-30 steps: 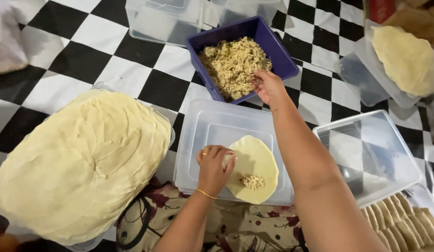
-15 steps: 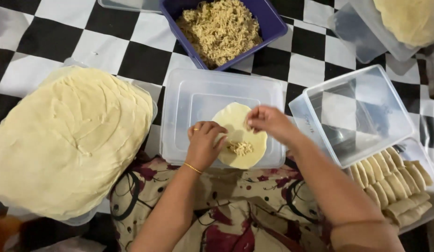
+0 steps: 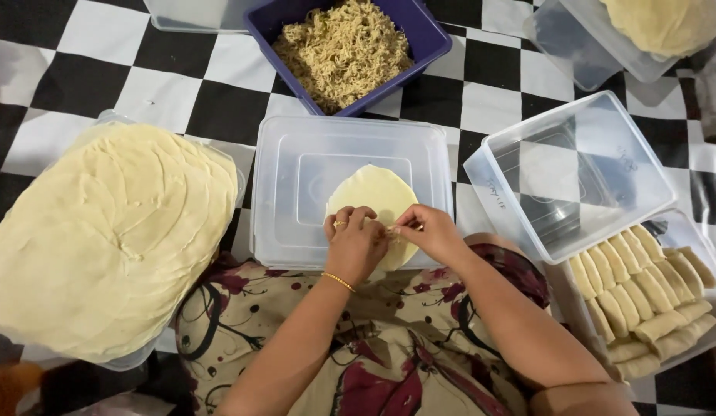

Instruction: Assembling risoles by placing savory filling onto thin dough sheets and rolling them into cylinders.

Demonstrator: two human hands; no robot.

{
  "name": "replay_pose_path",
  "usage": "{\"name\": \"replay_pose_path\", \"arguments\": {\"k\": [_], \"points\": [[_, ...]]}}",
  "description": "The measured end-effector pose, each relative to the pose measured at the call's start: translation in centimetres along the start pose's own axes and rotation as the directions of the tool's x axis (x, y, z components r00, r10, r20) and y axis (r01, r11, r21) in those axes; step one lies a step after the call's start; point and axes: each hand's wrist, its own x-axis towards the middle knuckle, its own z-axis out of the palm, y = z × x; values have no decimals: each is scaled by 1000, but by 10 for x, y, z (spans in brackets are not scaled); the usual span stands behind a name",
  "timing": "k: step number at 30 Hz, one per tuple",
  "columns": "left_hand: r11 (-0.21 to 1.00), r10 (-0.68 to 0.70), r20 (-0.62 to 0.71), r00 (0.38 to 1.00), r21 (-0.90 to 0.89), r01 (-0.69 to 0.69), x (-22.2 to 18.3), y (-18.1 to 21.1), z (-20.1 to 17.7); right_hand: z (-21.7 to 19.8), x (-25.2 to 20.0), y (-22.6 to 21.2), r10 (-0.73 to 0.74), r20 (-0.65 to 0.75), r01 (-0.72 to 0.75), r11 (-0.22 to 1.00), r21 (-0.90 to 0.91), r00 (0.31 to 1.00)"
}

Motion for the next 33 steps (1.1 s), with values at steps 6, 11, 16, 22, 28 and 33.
{"name": "replay_pose_path", "arguments": {"k": [6, 11, 16, 22, 28, 33], "points": [[994, -39, 111, 993, -102, 50, 3, -9, -10, -45, 33, -75, -221, -194, 224, 975, -6, 956], [988, -117, -26, 993, -108, 114, 1, -15, -31, -67, 153, -121, -604, -261, 521, 789, -324, 753], [977, -171, -175, 970, -160, 144, -4, -26, -46, -76, 205, -144, -737, -309, 501, 648, -573, 601], [998, -63, 96, 993, 27, 61, -5, -26, -32, -45, 98, -108, -714, 14, 637, 617, -462, 701], [995, -37, 200, 979, 103, 16, -9, -25, -10, -9, 8, -38, -135, 393, 360, 727, -584, 910], [986, -126, 120, 985, 125, 111, -9, -32, -7, 5, 5, -1, -356, 225, 419, 815, -401, 907]]}}
